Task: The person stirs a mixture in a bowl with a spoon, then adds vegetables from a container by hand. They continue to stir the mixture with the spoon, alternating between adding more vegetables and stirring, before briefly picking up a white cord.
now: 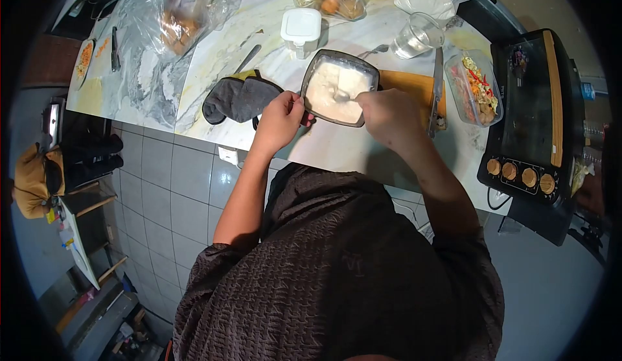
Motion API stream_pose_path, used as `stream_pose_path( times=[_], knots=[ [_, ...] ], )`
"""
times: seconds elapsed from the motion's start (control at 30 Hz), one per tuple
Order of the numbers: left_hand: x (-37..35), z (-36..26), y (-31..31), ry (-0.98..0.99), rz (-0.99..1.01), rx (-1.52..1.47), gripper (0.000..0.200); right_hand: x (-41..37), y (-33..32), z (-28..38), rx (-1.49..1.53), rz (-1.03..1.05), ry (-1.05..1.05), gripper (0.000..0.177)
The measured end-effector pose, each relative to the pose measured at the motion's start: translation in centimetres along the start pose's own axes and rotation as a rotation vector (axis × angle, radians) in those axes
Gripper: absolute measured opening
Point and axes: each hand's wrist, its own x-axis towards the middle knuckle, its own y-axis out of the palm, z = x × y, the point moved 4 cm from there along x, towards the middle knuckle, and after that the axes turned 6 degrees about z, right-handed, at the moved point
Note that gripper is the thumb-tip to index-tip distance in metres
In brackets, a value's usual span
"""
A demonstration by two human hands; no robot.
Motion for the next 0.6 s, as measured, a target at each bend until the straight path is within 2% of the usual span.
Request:
stream_pose_path(
  times=[0.13,0.2,0.23,0.33,0.4,0.53,0.6],
  knots=[
    [-0.1,-0.3,0.0,0.007,0.025,-0.026,0.022,0.8,0.2,0.3,0.012,-0.09,0.035,0.016],
    [-0.1,-0.4,0.0,-0.012,0.017,-0.004,0.022,1.1,1.5,0.5,-0.064,0.057,0.098,0.02],
    [0.0,-0.1,0.0,-0.008,0.024,0.007,0.022,1.0,0.9,0.4,-0.065,0.058,0.095,0.02],
    [-0.1,0.1,-0.1,-0.004,0.022,0.019,0.022,0.7,-0.1,0.5,-0.088,0.151,-0.002,0.023],
    [0.0,0.1,0.0,0.011,0.022,0.017,0.023,1.0,-0.2,0.2,-0.019,-0.001,0.065,0.021],
    [0.1,-0.2,0.1,0.01,0.027,-0.019,0.024,0.8,1.2,0.0,-0.063,0.075,0.112,0.02],
    [-0.1,-0.1,0.0,0.002,0.022,0.007,0.025,0.0,-0.4,0.3,-0.061,-0.085,-0.045,0.016]
  ],
)
